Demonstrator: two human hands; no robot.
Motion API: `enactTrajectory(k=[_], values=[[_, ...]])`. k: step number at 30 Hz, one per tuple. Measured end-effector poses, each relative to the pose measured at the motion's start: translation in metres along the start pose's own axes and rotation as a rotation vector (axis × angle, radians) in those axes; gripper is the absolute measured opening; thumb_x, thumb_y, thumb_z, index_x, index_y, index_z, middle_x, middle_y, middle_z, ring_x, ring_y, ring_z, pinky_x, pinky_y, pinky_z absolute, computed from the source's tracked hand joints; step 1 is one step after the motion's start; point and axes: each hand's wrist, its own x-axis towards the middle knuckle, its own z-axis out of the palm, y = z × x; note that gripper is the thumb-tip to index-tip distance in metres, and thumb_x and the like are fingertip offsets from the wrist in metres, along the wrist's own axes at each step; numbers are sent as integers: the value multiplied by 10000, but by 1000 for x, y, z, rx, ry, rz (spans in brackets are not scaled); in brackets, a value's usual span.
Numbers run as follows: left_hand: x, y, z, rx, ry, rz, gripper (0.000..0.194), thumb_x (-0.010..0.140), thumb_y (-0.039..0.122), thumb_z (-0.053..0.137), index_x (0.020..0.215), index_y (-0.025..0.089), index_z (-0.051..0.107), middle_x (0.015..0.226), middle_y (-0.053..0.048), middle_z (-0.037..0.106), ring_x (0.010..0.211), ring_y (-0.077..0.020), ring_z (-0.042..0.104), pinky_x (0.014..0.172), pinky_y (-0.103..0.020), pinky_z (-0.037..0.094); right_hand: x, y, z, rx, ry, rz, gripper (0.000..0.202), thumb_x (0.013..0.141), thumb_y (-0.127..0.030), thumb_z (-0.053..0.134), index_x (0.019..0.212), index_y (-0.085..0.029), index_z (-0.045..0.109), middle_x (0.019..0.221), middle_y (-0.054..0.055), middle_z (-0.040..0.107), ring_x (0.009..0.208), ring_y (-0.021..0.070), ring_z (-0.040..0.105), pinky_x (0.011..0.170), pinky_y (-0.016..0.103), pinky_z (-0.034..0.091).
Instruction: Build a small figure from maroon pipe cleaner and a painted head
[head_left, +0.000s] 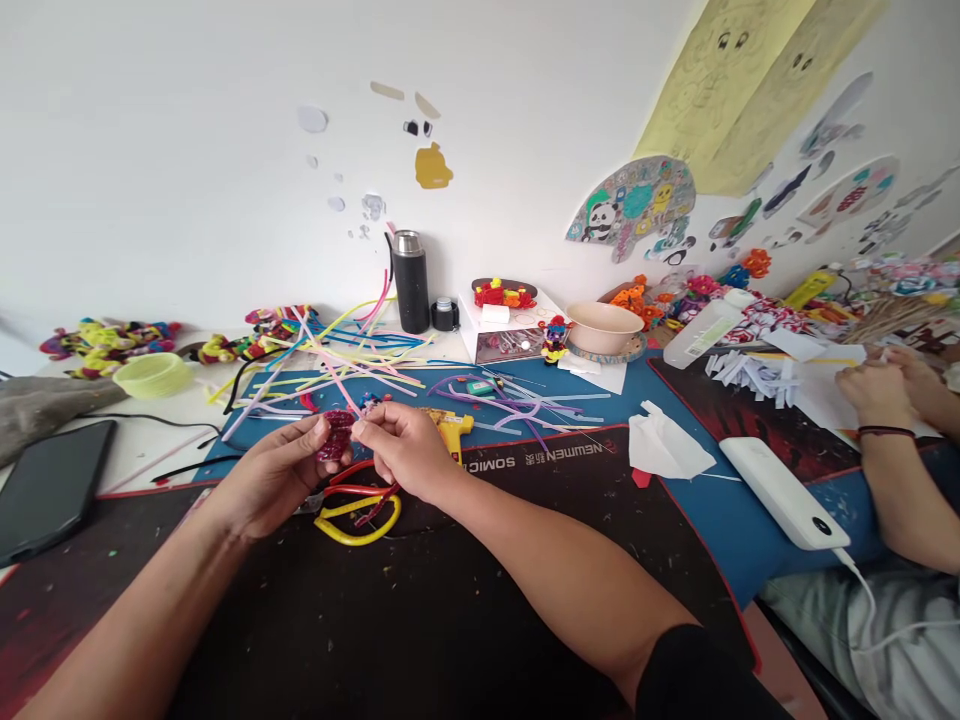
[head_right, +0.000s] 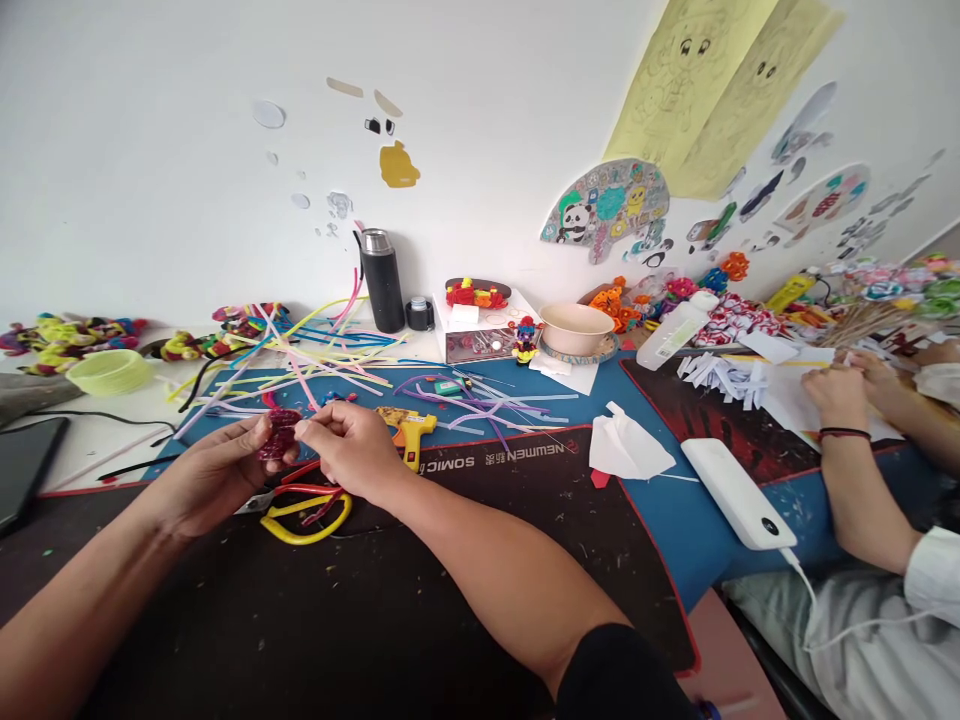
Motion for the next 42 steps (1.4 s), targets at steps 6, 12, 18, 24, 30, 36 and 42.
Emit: enactTrajectory(k=[6,12,18,24,30,36,42], values=[[-2,6,-2,35,40,14,504,511,301,1178,903,171,888,917,-71,876,698,-185,792,627,-250,710,-2,-5,-5,-77,-41,-9,287,1054,-416,735,873,-237,601,534,-111,529,407,95,478,479,226,381],[-7,10,7,93,39,30,560,484,391,1192,911,178,899,925,-77,877,707,-178,775,618,-238,690,-4,-5,-9,-198,-67,-17,209,1111,-357,690,955,-245,607,585,-88,574,456,124,532,508,242,415],[-10,12,13,146,6,-1,583,488,465,1183,911,170,913,848,-83,857,640,-164,739,584,-243,658,-3,5,-8,-351,-58,-67,296,1110,-372,711,870,-240,599,647,-56,618,607,147,632,620,249,455],[-9,9,14,161,-32,-28,578,511,471,1177,904,137,916,679,-58,777,536,-133,651,465,-205,542,-4,14,0,-364,-45,-113,269,1099,-323,712,857,-234,637,843,6,796,840,192,774,752,268,530],[-5,4,11,111,-30,-31,561,495,450,1180,871,134,908,662,-59,766,527,-149,670,424,-197,507,-6,13,7,-265,12,-107,267,1071,-304,719,827,-226,641,785,-4,763,780,183,752,736,267,528],[-4,3,9,57,-37,-43,532,514,434,1174,859,133,903,672,-40,750,517,-126,647,409,-185,510,-9,7,13,-140,18,-56,292,1050,-279,713,787,-238,593,608,-55,599,624,156,647,634,244,474],[-2,5,4,24,-72,-62,499,546,424,1162,845,132,890,677,-26,731,516,-102,610,405,-170,504,-9,8,14,-92,-2,-37,283,1040,-325,722,793,-244,609,565,-61,549,547,145,579,561,239,415]])
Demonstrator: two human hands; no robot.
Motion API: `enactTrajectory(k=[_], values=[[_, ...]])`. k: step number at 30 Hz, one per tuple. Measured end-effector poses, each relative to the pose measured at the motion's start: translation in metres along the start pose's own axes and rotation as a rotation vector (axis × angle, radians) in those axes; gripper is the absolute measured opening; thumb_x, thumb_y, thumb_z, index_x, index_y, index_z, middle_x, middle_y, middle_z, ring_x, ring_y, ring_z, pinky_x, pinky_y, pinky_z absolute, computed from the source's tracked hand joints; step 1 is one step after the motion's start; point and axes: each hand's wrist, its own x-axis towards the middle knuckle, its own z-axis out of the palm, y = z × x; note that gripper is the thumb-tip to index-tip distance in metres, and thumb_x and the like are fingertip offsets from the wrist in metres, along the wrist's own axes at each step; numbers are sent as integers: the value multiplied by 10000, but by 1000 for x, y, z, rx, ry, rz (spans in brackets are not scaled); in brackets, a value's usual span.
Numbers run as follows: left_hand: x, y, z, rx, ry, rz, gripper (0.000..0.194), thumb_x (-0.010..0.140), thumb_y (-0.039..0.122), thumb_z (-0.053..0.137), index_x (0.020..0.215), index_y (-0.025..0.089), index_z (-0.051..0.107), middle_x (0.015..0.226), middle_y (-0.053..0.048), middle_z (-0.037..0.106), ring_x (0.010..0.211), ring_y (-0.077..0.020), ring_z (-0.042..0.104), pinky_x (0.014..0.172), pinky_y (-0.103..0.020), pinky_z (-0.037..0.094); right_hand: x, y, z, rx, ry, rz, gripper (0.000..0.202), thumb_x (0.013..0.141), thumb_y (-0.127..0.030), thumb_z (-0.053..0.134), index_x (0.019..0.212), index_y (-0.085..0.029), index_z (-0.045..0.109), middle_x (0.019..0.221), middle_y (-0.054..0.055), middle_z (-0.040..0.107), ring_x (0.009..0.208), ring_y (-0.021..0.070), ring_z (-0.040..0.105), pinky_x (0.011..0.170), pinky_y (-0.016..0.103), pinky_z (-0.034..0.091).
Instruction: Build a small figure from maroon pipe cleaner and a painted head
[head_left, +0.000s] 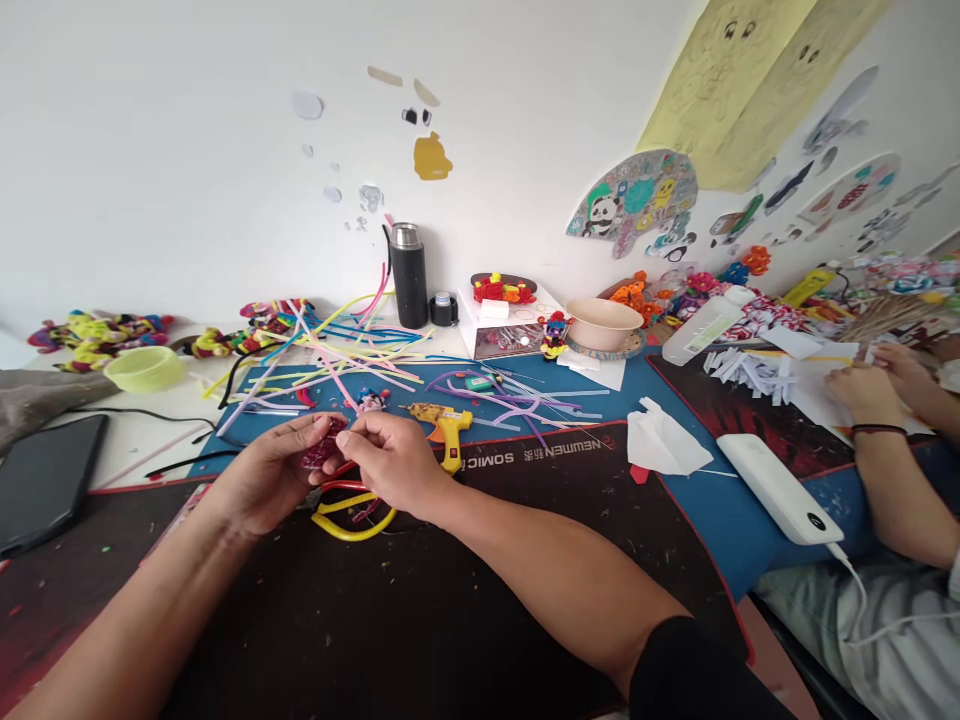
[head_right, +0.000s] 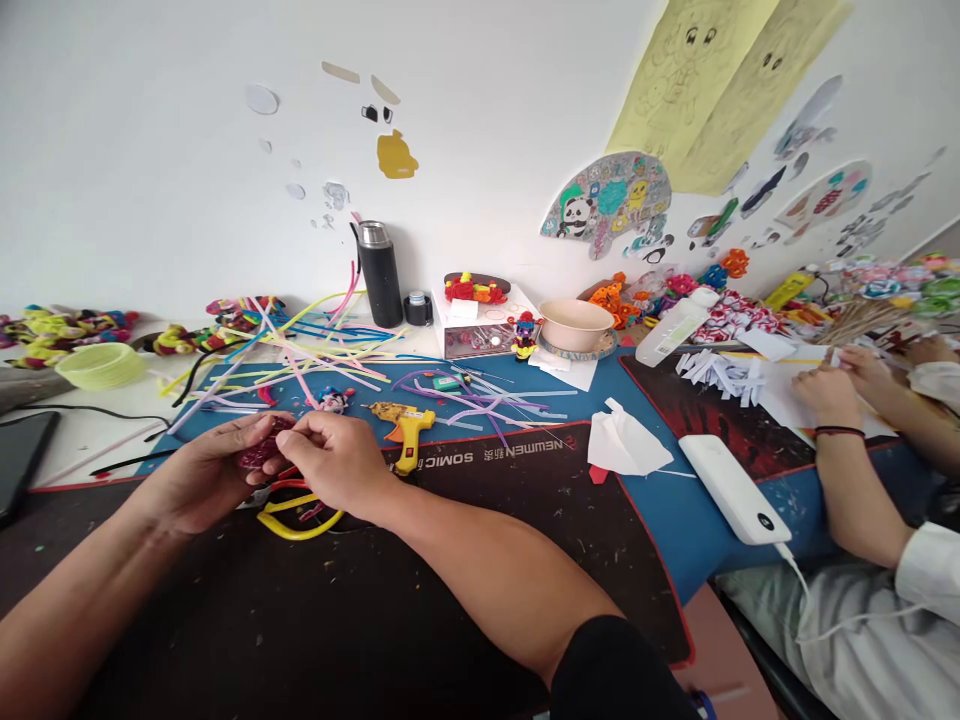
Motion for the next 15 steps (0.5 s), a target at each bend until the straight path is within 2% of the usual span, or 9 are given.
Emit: enactTrajectory(k=[5,10,13,15], values=[[-1,4,-5,-22,-6,4,456,579,414,1148,809,131,876,674,-31,731,506,-103,601,404,-179,517,0,4,0,-14,20,31,335,1020,-488,764,826,-239,655,567,-51,554,549,153,583,522,245,386],[-2,2,-5,-36,-9,14,480,604,405,1141,854,85,886,667,-64,736,521,-131,637,416,-190,549,2,6,-4,44,-32,15,323,1014,-486,755,842,-240,637,555,-83,525,450,111,475,488,244,358],[0,0,-9,-38,-3,8,439,666,329,1112,953,75,896,732,-100,786,581,-173,714,479,-213,618,6,6,-9,78,-42,18,327,1004,-494,755,845,-241,622,569,-92,539,413,95,450,458,247,341],[0,0,-13,-37,14,10,377,706,246,1079,994,85,897,813,-123,830,631,-194,767,543,-232,668,9,6,-13,99,-39,25,389,983,-559,779,837,-244,605,553,-101,522,396,94,443,440,250,325]])
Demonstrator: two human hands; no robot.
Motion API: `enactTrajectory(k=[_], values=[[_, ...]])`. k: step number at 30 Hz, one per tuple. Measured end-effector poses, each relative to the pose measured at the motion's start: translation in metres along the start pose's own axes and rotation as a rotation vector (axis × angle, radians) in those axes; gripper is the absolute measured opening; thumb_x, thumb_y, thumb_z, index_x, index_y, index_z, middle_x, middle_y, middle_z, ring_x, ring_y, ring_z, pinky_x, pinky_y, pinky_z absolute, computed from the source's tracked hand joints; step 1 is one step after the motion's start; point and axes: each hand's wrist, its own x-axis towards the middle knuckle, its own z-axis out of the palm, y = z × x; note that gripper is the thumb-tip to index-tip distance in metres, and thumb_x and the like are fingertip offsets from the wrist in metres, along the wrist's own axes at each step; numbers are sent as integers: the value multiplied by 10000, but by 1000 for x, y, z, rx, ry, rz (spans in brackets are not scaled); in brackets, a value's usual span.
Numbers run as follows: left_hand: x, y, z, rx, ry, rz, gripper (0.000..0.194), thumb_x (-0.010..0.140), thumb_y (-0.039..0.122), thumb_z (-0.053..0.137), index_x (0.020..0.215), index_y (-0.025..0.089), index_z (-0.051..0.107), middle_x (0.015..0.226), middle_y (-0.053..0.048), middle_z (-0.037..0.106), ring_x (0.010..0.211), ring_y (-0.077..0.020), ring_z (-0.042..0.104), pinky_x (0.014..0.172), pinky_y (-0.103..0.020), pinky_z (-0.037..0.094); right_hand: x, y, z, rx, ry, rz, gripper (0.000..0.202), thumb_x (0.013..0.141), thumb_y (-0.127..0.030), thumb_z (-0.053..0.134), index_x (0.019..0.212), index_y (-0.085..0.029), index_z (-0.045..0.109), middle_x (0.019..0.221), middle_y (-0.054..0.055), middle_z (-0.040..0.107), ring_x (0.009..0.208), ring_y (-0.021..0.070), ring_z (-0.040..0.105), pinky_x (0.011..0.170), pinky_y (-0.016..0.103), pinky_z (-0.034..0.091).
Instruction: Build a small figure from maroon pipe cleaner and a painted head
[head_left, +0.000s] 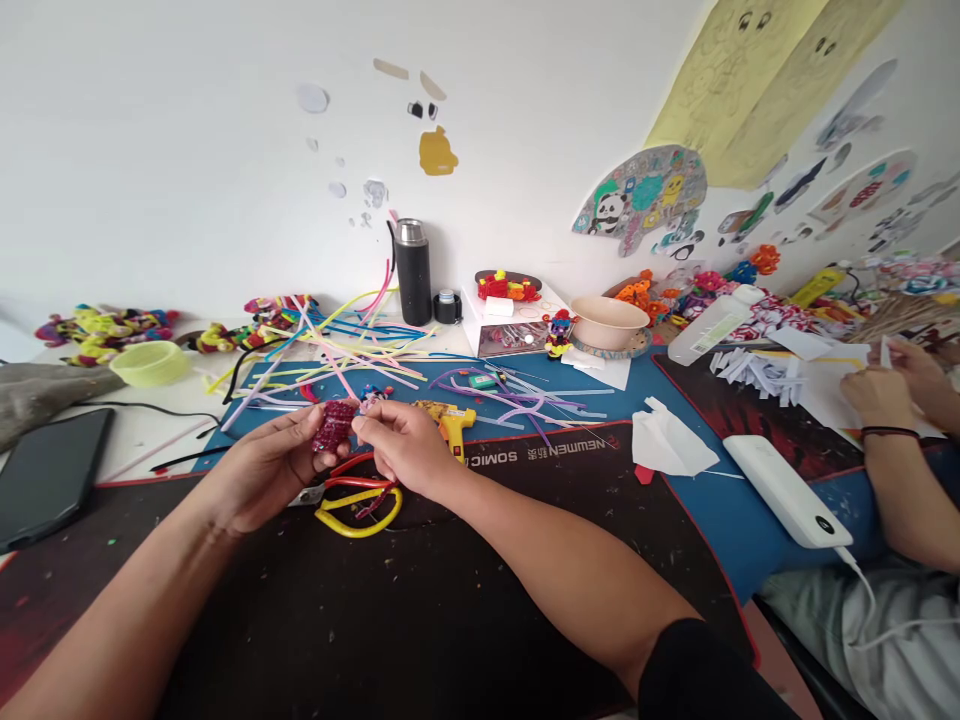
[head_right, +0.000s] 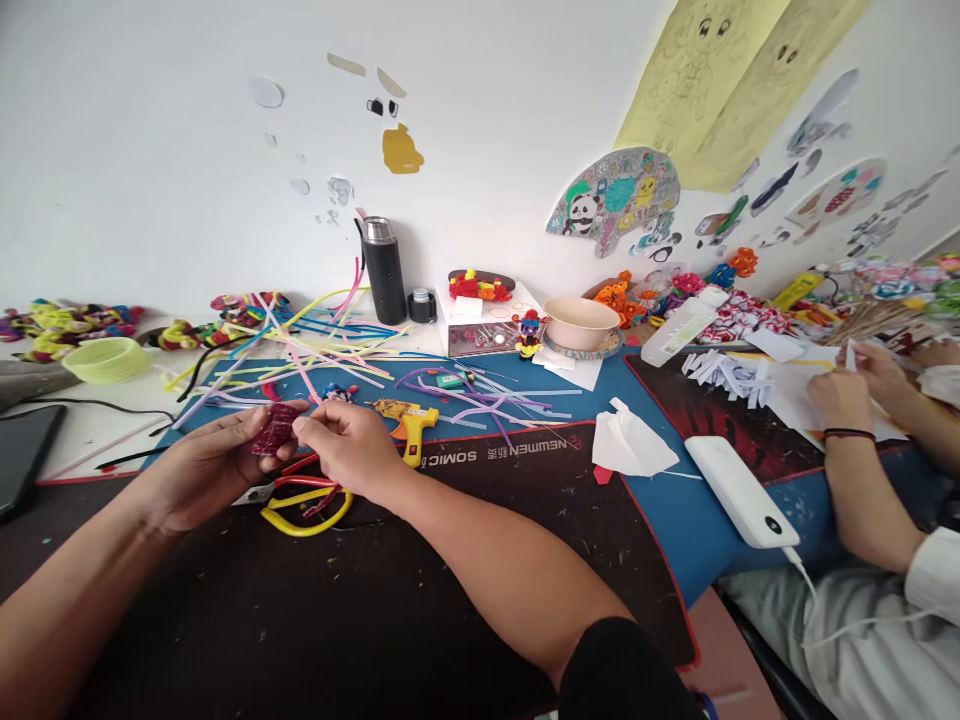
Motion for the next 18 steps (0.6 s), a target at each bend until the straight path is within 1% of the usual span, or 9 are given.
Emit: enactTrajectory(k=[2,4,7,10,14,16,18], values=[[-1,2,-3,0,19,7,342,723,173,1046,1022,102,898,909,-138,867,701,-222,821,607,-249,705,1,-1,-3,33,-26,9,448,966,-626,794,835,-248,593,507,-117,478,386,97,428,441,251,332],[-4,5,-4,4,23,7,391,718,140,1030,1088,132,903,991,-134,890,738,-234,849,652,-264,727,1,-3,-5,64,-63,18,462,961,-648,797,845,-248,596,474,-126,460,386,100,420,454,251,352],[-10,10,1,24,11,10,488,718,153,1029,1189,179,906,1052,-114,903,702,-219,843,667,-277,736,-1,-6,-5,70,-99,31,466,947,-660,803,859,-246,609,477,-119,497,399,102,440,459,249,359],[-13,12,8,29,12,17,492,726,154,1018,1204,196,910,1033,-103,902,708,-219,842,656,-276,733,-2,-10,-4,63,-104,26,516,908,-720,816,851,-247,618,482,-118,502,403,102,440,454,251,352],[-12,12,10,3,15,7,450,751,130,968,1193,189,909,950,-114,878,745,-247,846,639,-284,723,-1,-14,-5,41,-55,13,593,897,-821,764,851,-243,636,487,-116,491,397,100,425,452,263,345],[-11,14,9,-10,18,14,456,757,120,953,1208,180,908,954,-128,871,738,-250,836,644,-299,725,0,-16,-7,36,-27,-13,607,912,-840,729,864,-241,641,491,-115,491,398,98,425,453,263,346],[-11,15,9,-17,13,25,455,760,128,955,1210,175,911,947,-131,867,734,-248,824,640,-303,723,1,-16,-9,42,-1,-41,598,911,-829,740,879,-241,637,498,-116,499,398,97,429,451,260,348]])
